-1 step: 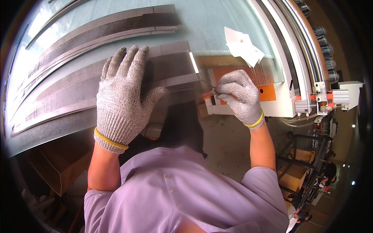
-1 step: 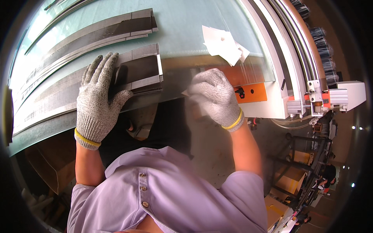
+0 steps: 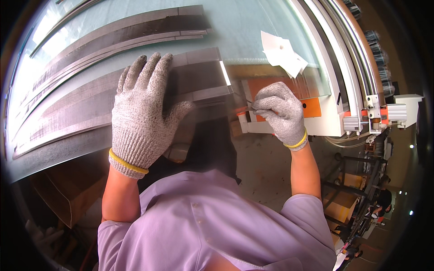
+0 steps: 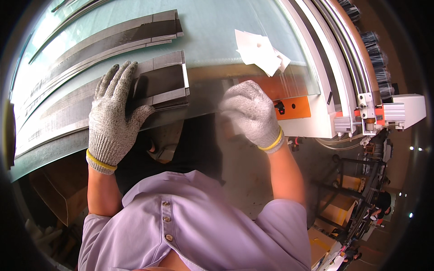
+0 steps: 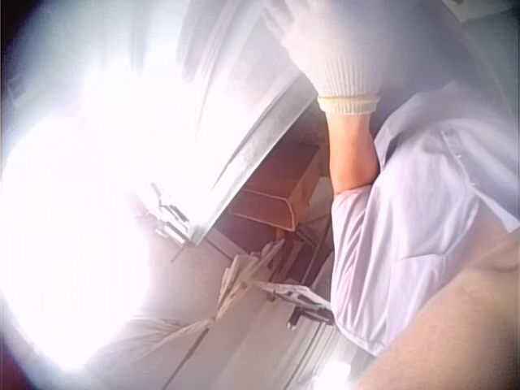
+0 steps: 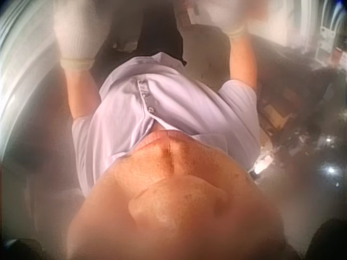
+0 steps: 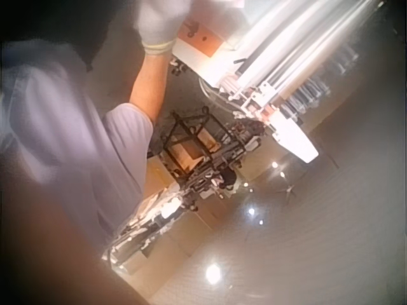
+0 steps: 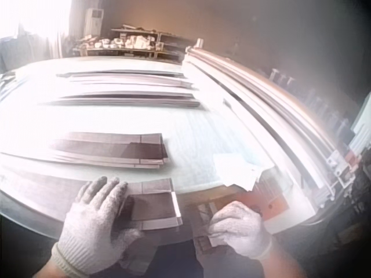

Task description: The person picks up a long metal bar and moves to a workbench. They then use a sanding block to sand the edges of the metal bar repeatedly.

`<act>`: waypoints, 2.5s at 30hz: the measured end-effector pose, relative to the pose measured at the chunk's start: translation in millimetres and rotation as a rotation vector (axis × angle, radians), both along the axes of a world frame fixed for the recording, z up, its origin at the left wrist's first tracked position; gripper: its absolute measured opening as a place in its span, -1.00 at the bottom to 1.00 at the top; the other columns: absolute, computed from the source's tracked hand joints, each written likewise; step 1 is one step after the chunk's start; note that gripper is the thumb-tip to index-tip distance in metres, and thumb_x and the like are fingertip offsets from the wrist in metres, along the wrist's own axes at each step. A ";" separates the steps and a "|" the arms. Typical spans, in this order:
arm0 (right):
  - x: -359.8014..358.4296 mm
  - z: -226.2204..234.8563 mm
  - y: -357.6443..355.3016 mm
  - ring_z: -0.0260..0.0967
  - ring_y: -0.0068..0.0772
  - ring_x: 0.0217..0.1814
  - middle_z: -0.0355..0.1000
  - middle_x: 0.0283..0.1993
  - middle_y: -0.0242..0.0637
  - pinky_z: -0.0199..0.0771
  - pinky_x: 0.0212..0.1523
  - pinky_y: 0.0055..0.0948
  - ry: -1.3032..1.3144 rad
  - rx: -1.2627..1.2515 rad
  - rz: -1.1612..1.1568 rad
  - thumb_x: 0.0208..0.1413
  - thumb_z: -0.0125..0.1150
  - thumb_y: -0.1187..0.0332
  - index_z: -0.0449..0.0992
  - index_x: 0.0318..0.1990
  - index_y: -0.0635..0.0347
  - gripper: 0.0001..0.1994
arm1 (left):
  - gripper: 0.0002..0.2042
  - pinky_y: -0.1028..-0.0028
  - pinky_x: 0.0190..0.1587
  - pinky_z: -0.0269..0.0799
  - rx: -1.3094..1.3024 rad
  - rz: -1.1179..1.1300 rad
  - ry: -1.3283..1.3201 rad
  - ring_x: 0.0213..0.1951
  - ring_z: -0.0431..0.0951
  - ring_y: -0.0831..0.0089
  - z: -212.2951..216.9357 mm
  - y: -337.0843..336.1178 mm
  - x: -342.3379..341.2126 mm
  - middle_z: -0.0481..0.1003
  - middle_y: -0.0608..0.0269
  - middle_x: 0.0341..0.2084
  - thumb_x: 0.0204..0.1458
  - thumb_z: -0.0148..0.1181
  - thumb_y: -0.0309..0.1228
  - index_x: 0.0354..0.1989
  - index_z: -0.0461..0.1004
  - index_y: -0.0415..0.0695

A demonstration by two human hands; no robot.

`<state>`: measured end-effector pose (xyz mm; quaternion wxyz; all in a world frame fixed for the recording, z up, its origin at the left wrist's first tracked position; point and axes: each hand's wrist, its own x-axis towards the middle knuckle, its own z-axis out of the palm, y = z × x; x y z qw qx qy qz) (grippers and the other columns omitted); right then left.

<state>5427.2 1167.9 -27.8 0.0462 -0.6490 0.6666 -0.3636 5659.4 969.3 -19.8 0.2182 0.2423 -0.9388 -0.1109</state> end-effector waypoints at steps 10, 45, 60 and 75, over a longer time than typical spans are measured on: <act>41.5 0.8 -51.1 0.53 -0.42 -0.22 0.57 -0.26 -0.21 0.52 -0.12 -0.48 -0.423 -0.105 -0.249 0.09 0.30 0.63 0.64 -0.21 0.36 -0.88 | -0.13 0.07 0.38 0.22 -0.029 0.041 -0.027 0.35 0.27 -0.11 -2.0 -1.0 -0.7 0.35 0.01 0.30 -0.27 0.55 -0.25 0.33 0.32 -0.13; 69.7 17.7 -99.8 0.49 -0.53 -0.10 0.57 -0.17 -0.20 0.50 0.01 -0.49 -0.631 -0.242 -0.107 0.23 0.15 0.63 0.51 -0.09 0.39 -0.87 | -0.77 0.21 -0.01 0.53 -0.306 -0.187 0.587 -0.14 0.65 0.07 8.9 15.5 0.4 0.63 0.02 -0.18 0.06 0.19 -0.56 -0.10 0.63 -0.27; 40.1 -8.7 -86.0 0.58 -0.14 -0.18 0.57 -0.25 -0.10 0.54 -0.12 -0.31 -0.330 -0.197 -0.450 0.14 0.27 0.48 0.59 -0.24 0.31 -0.91 | -0.72 0.18 0.05 0.48 0.064 -0.061 0.052 -0.02 0.56 0.07 0.2 14.2 -36.2 0.53 0.15 0.02 0.10 0.25 -0.34 0.00 0.63 0.03; 38.2 -16.1 -88.2 0.52 0.00 -0.21 0.52 -0.30 -0.09 0.51 -0.15 -0.20 -0.238 -0.230 -0.426 0.10 0.22 0.44 0.57 -0.33 0.26 -0.92 | -0.82 0.17 -0.29 0.54 -0.029 -0.156 0.207 -0.37 0.59 0.06 -22.7 7.1 -29.0 0.57 0.04 -0.38 0.18 0.22 -0.32 -0.18 0.58 -0.15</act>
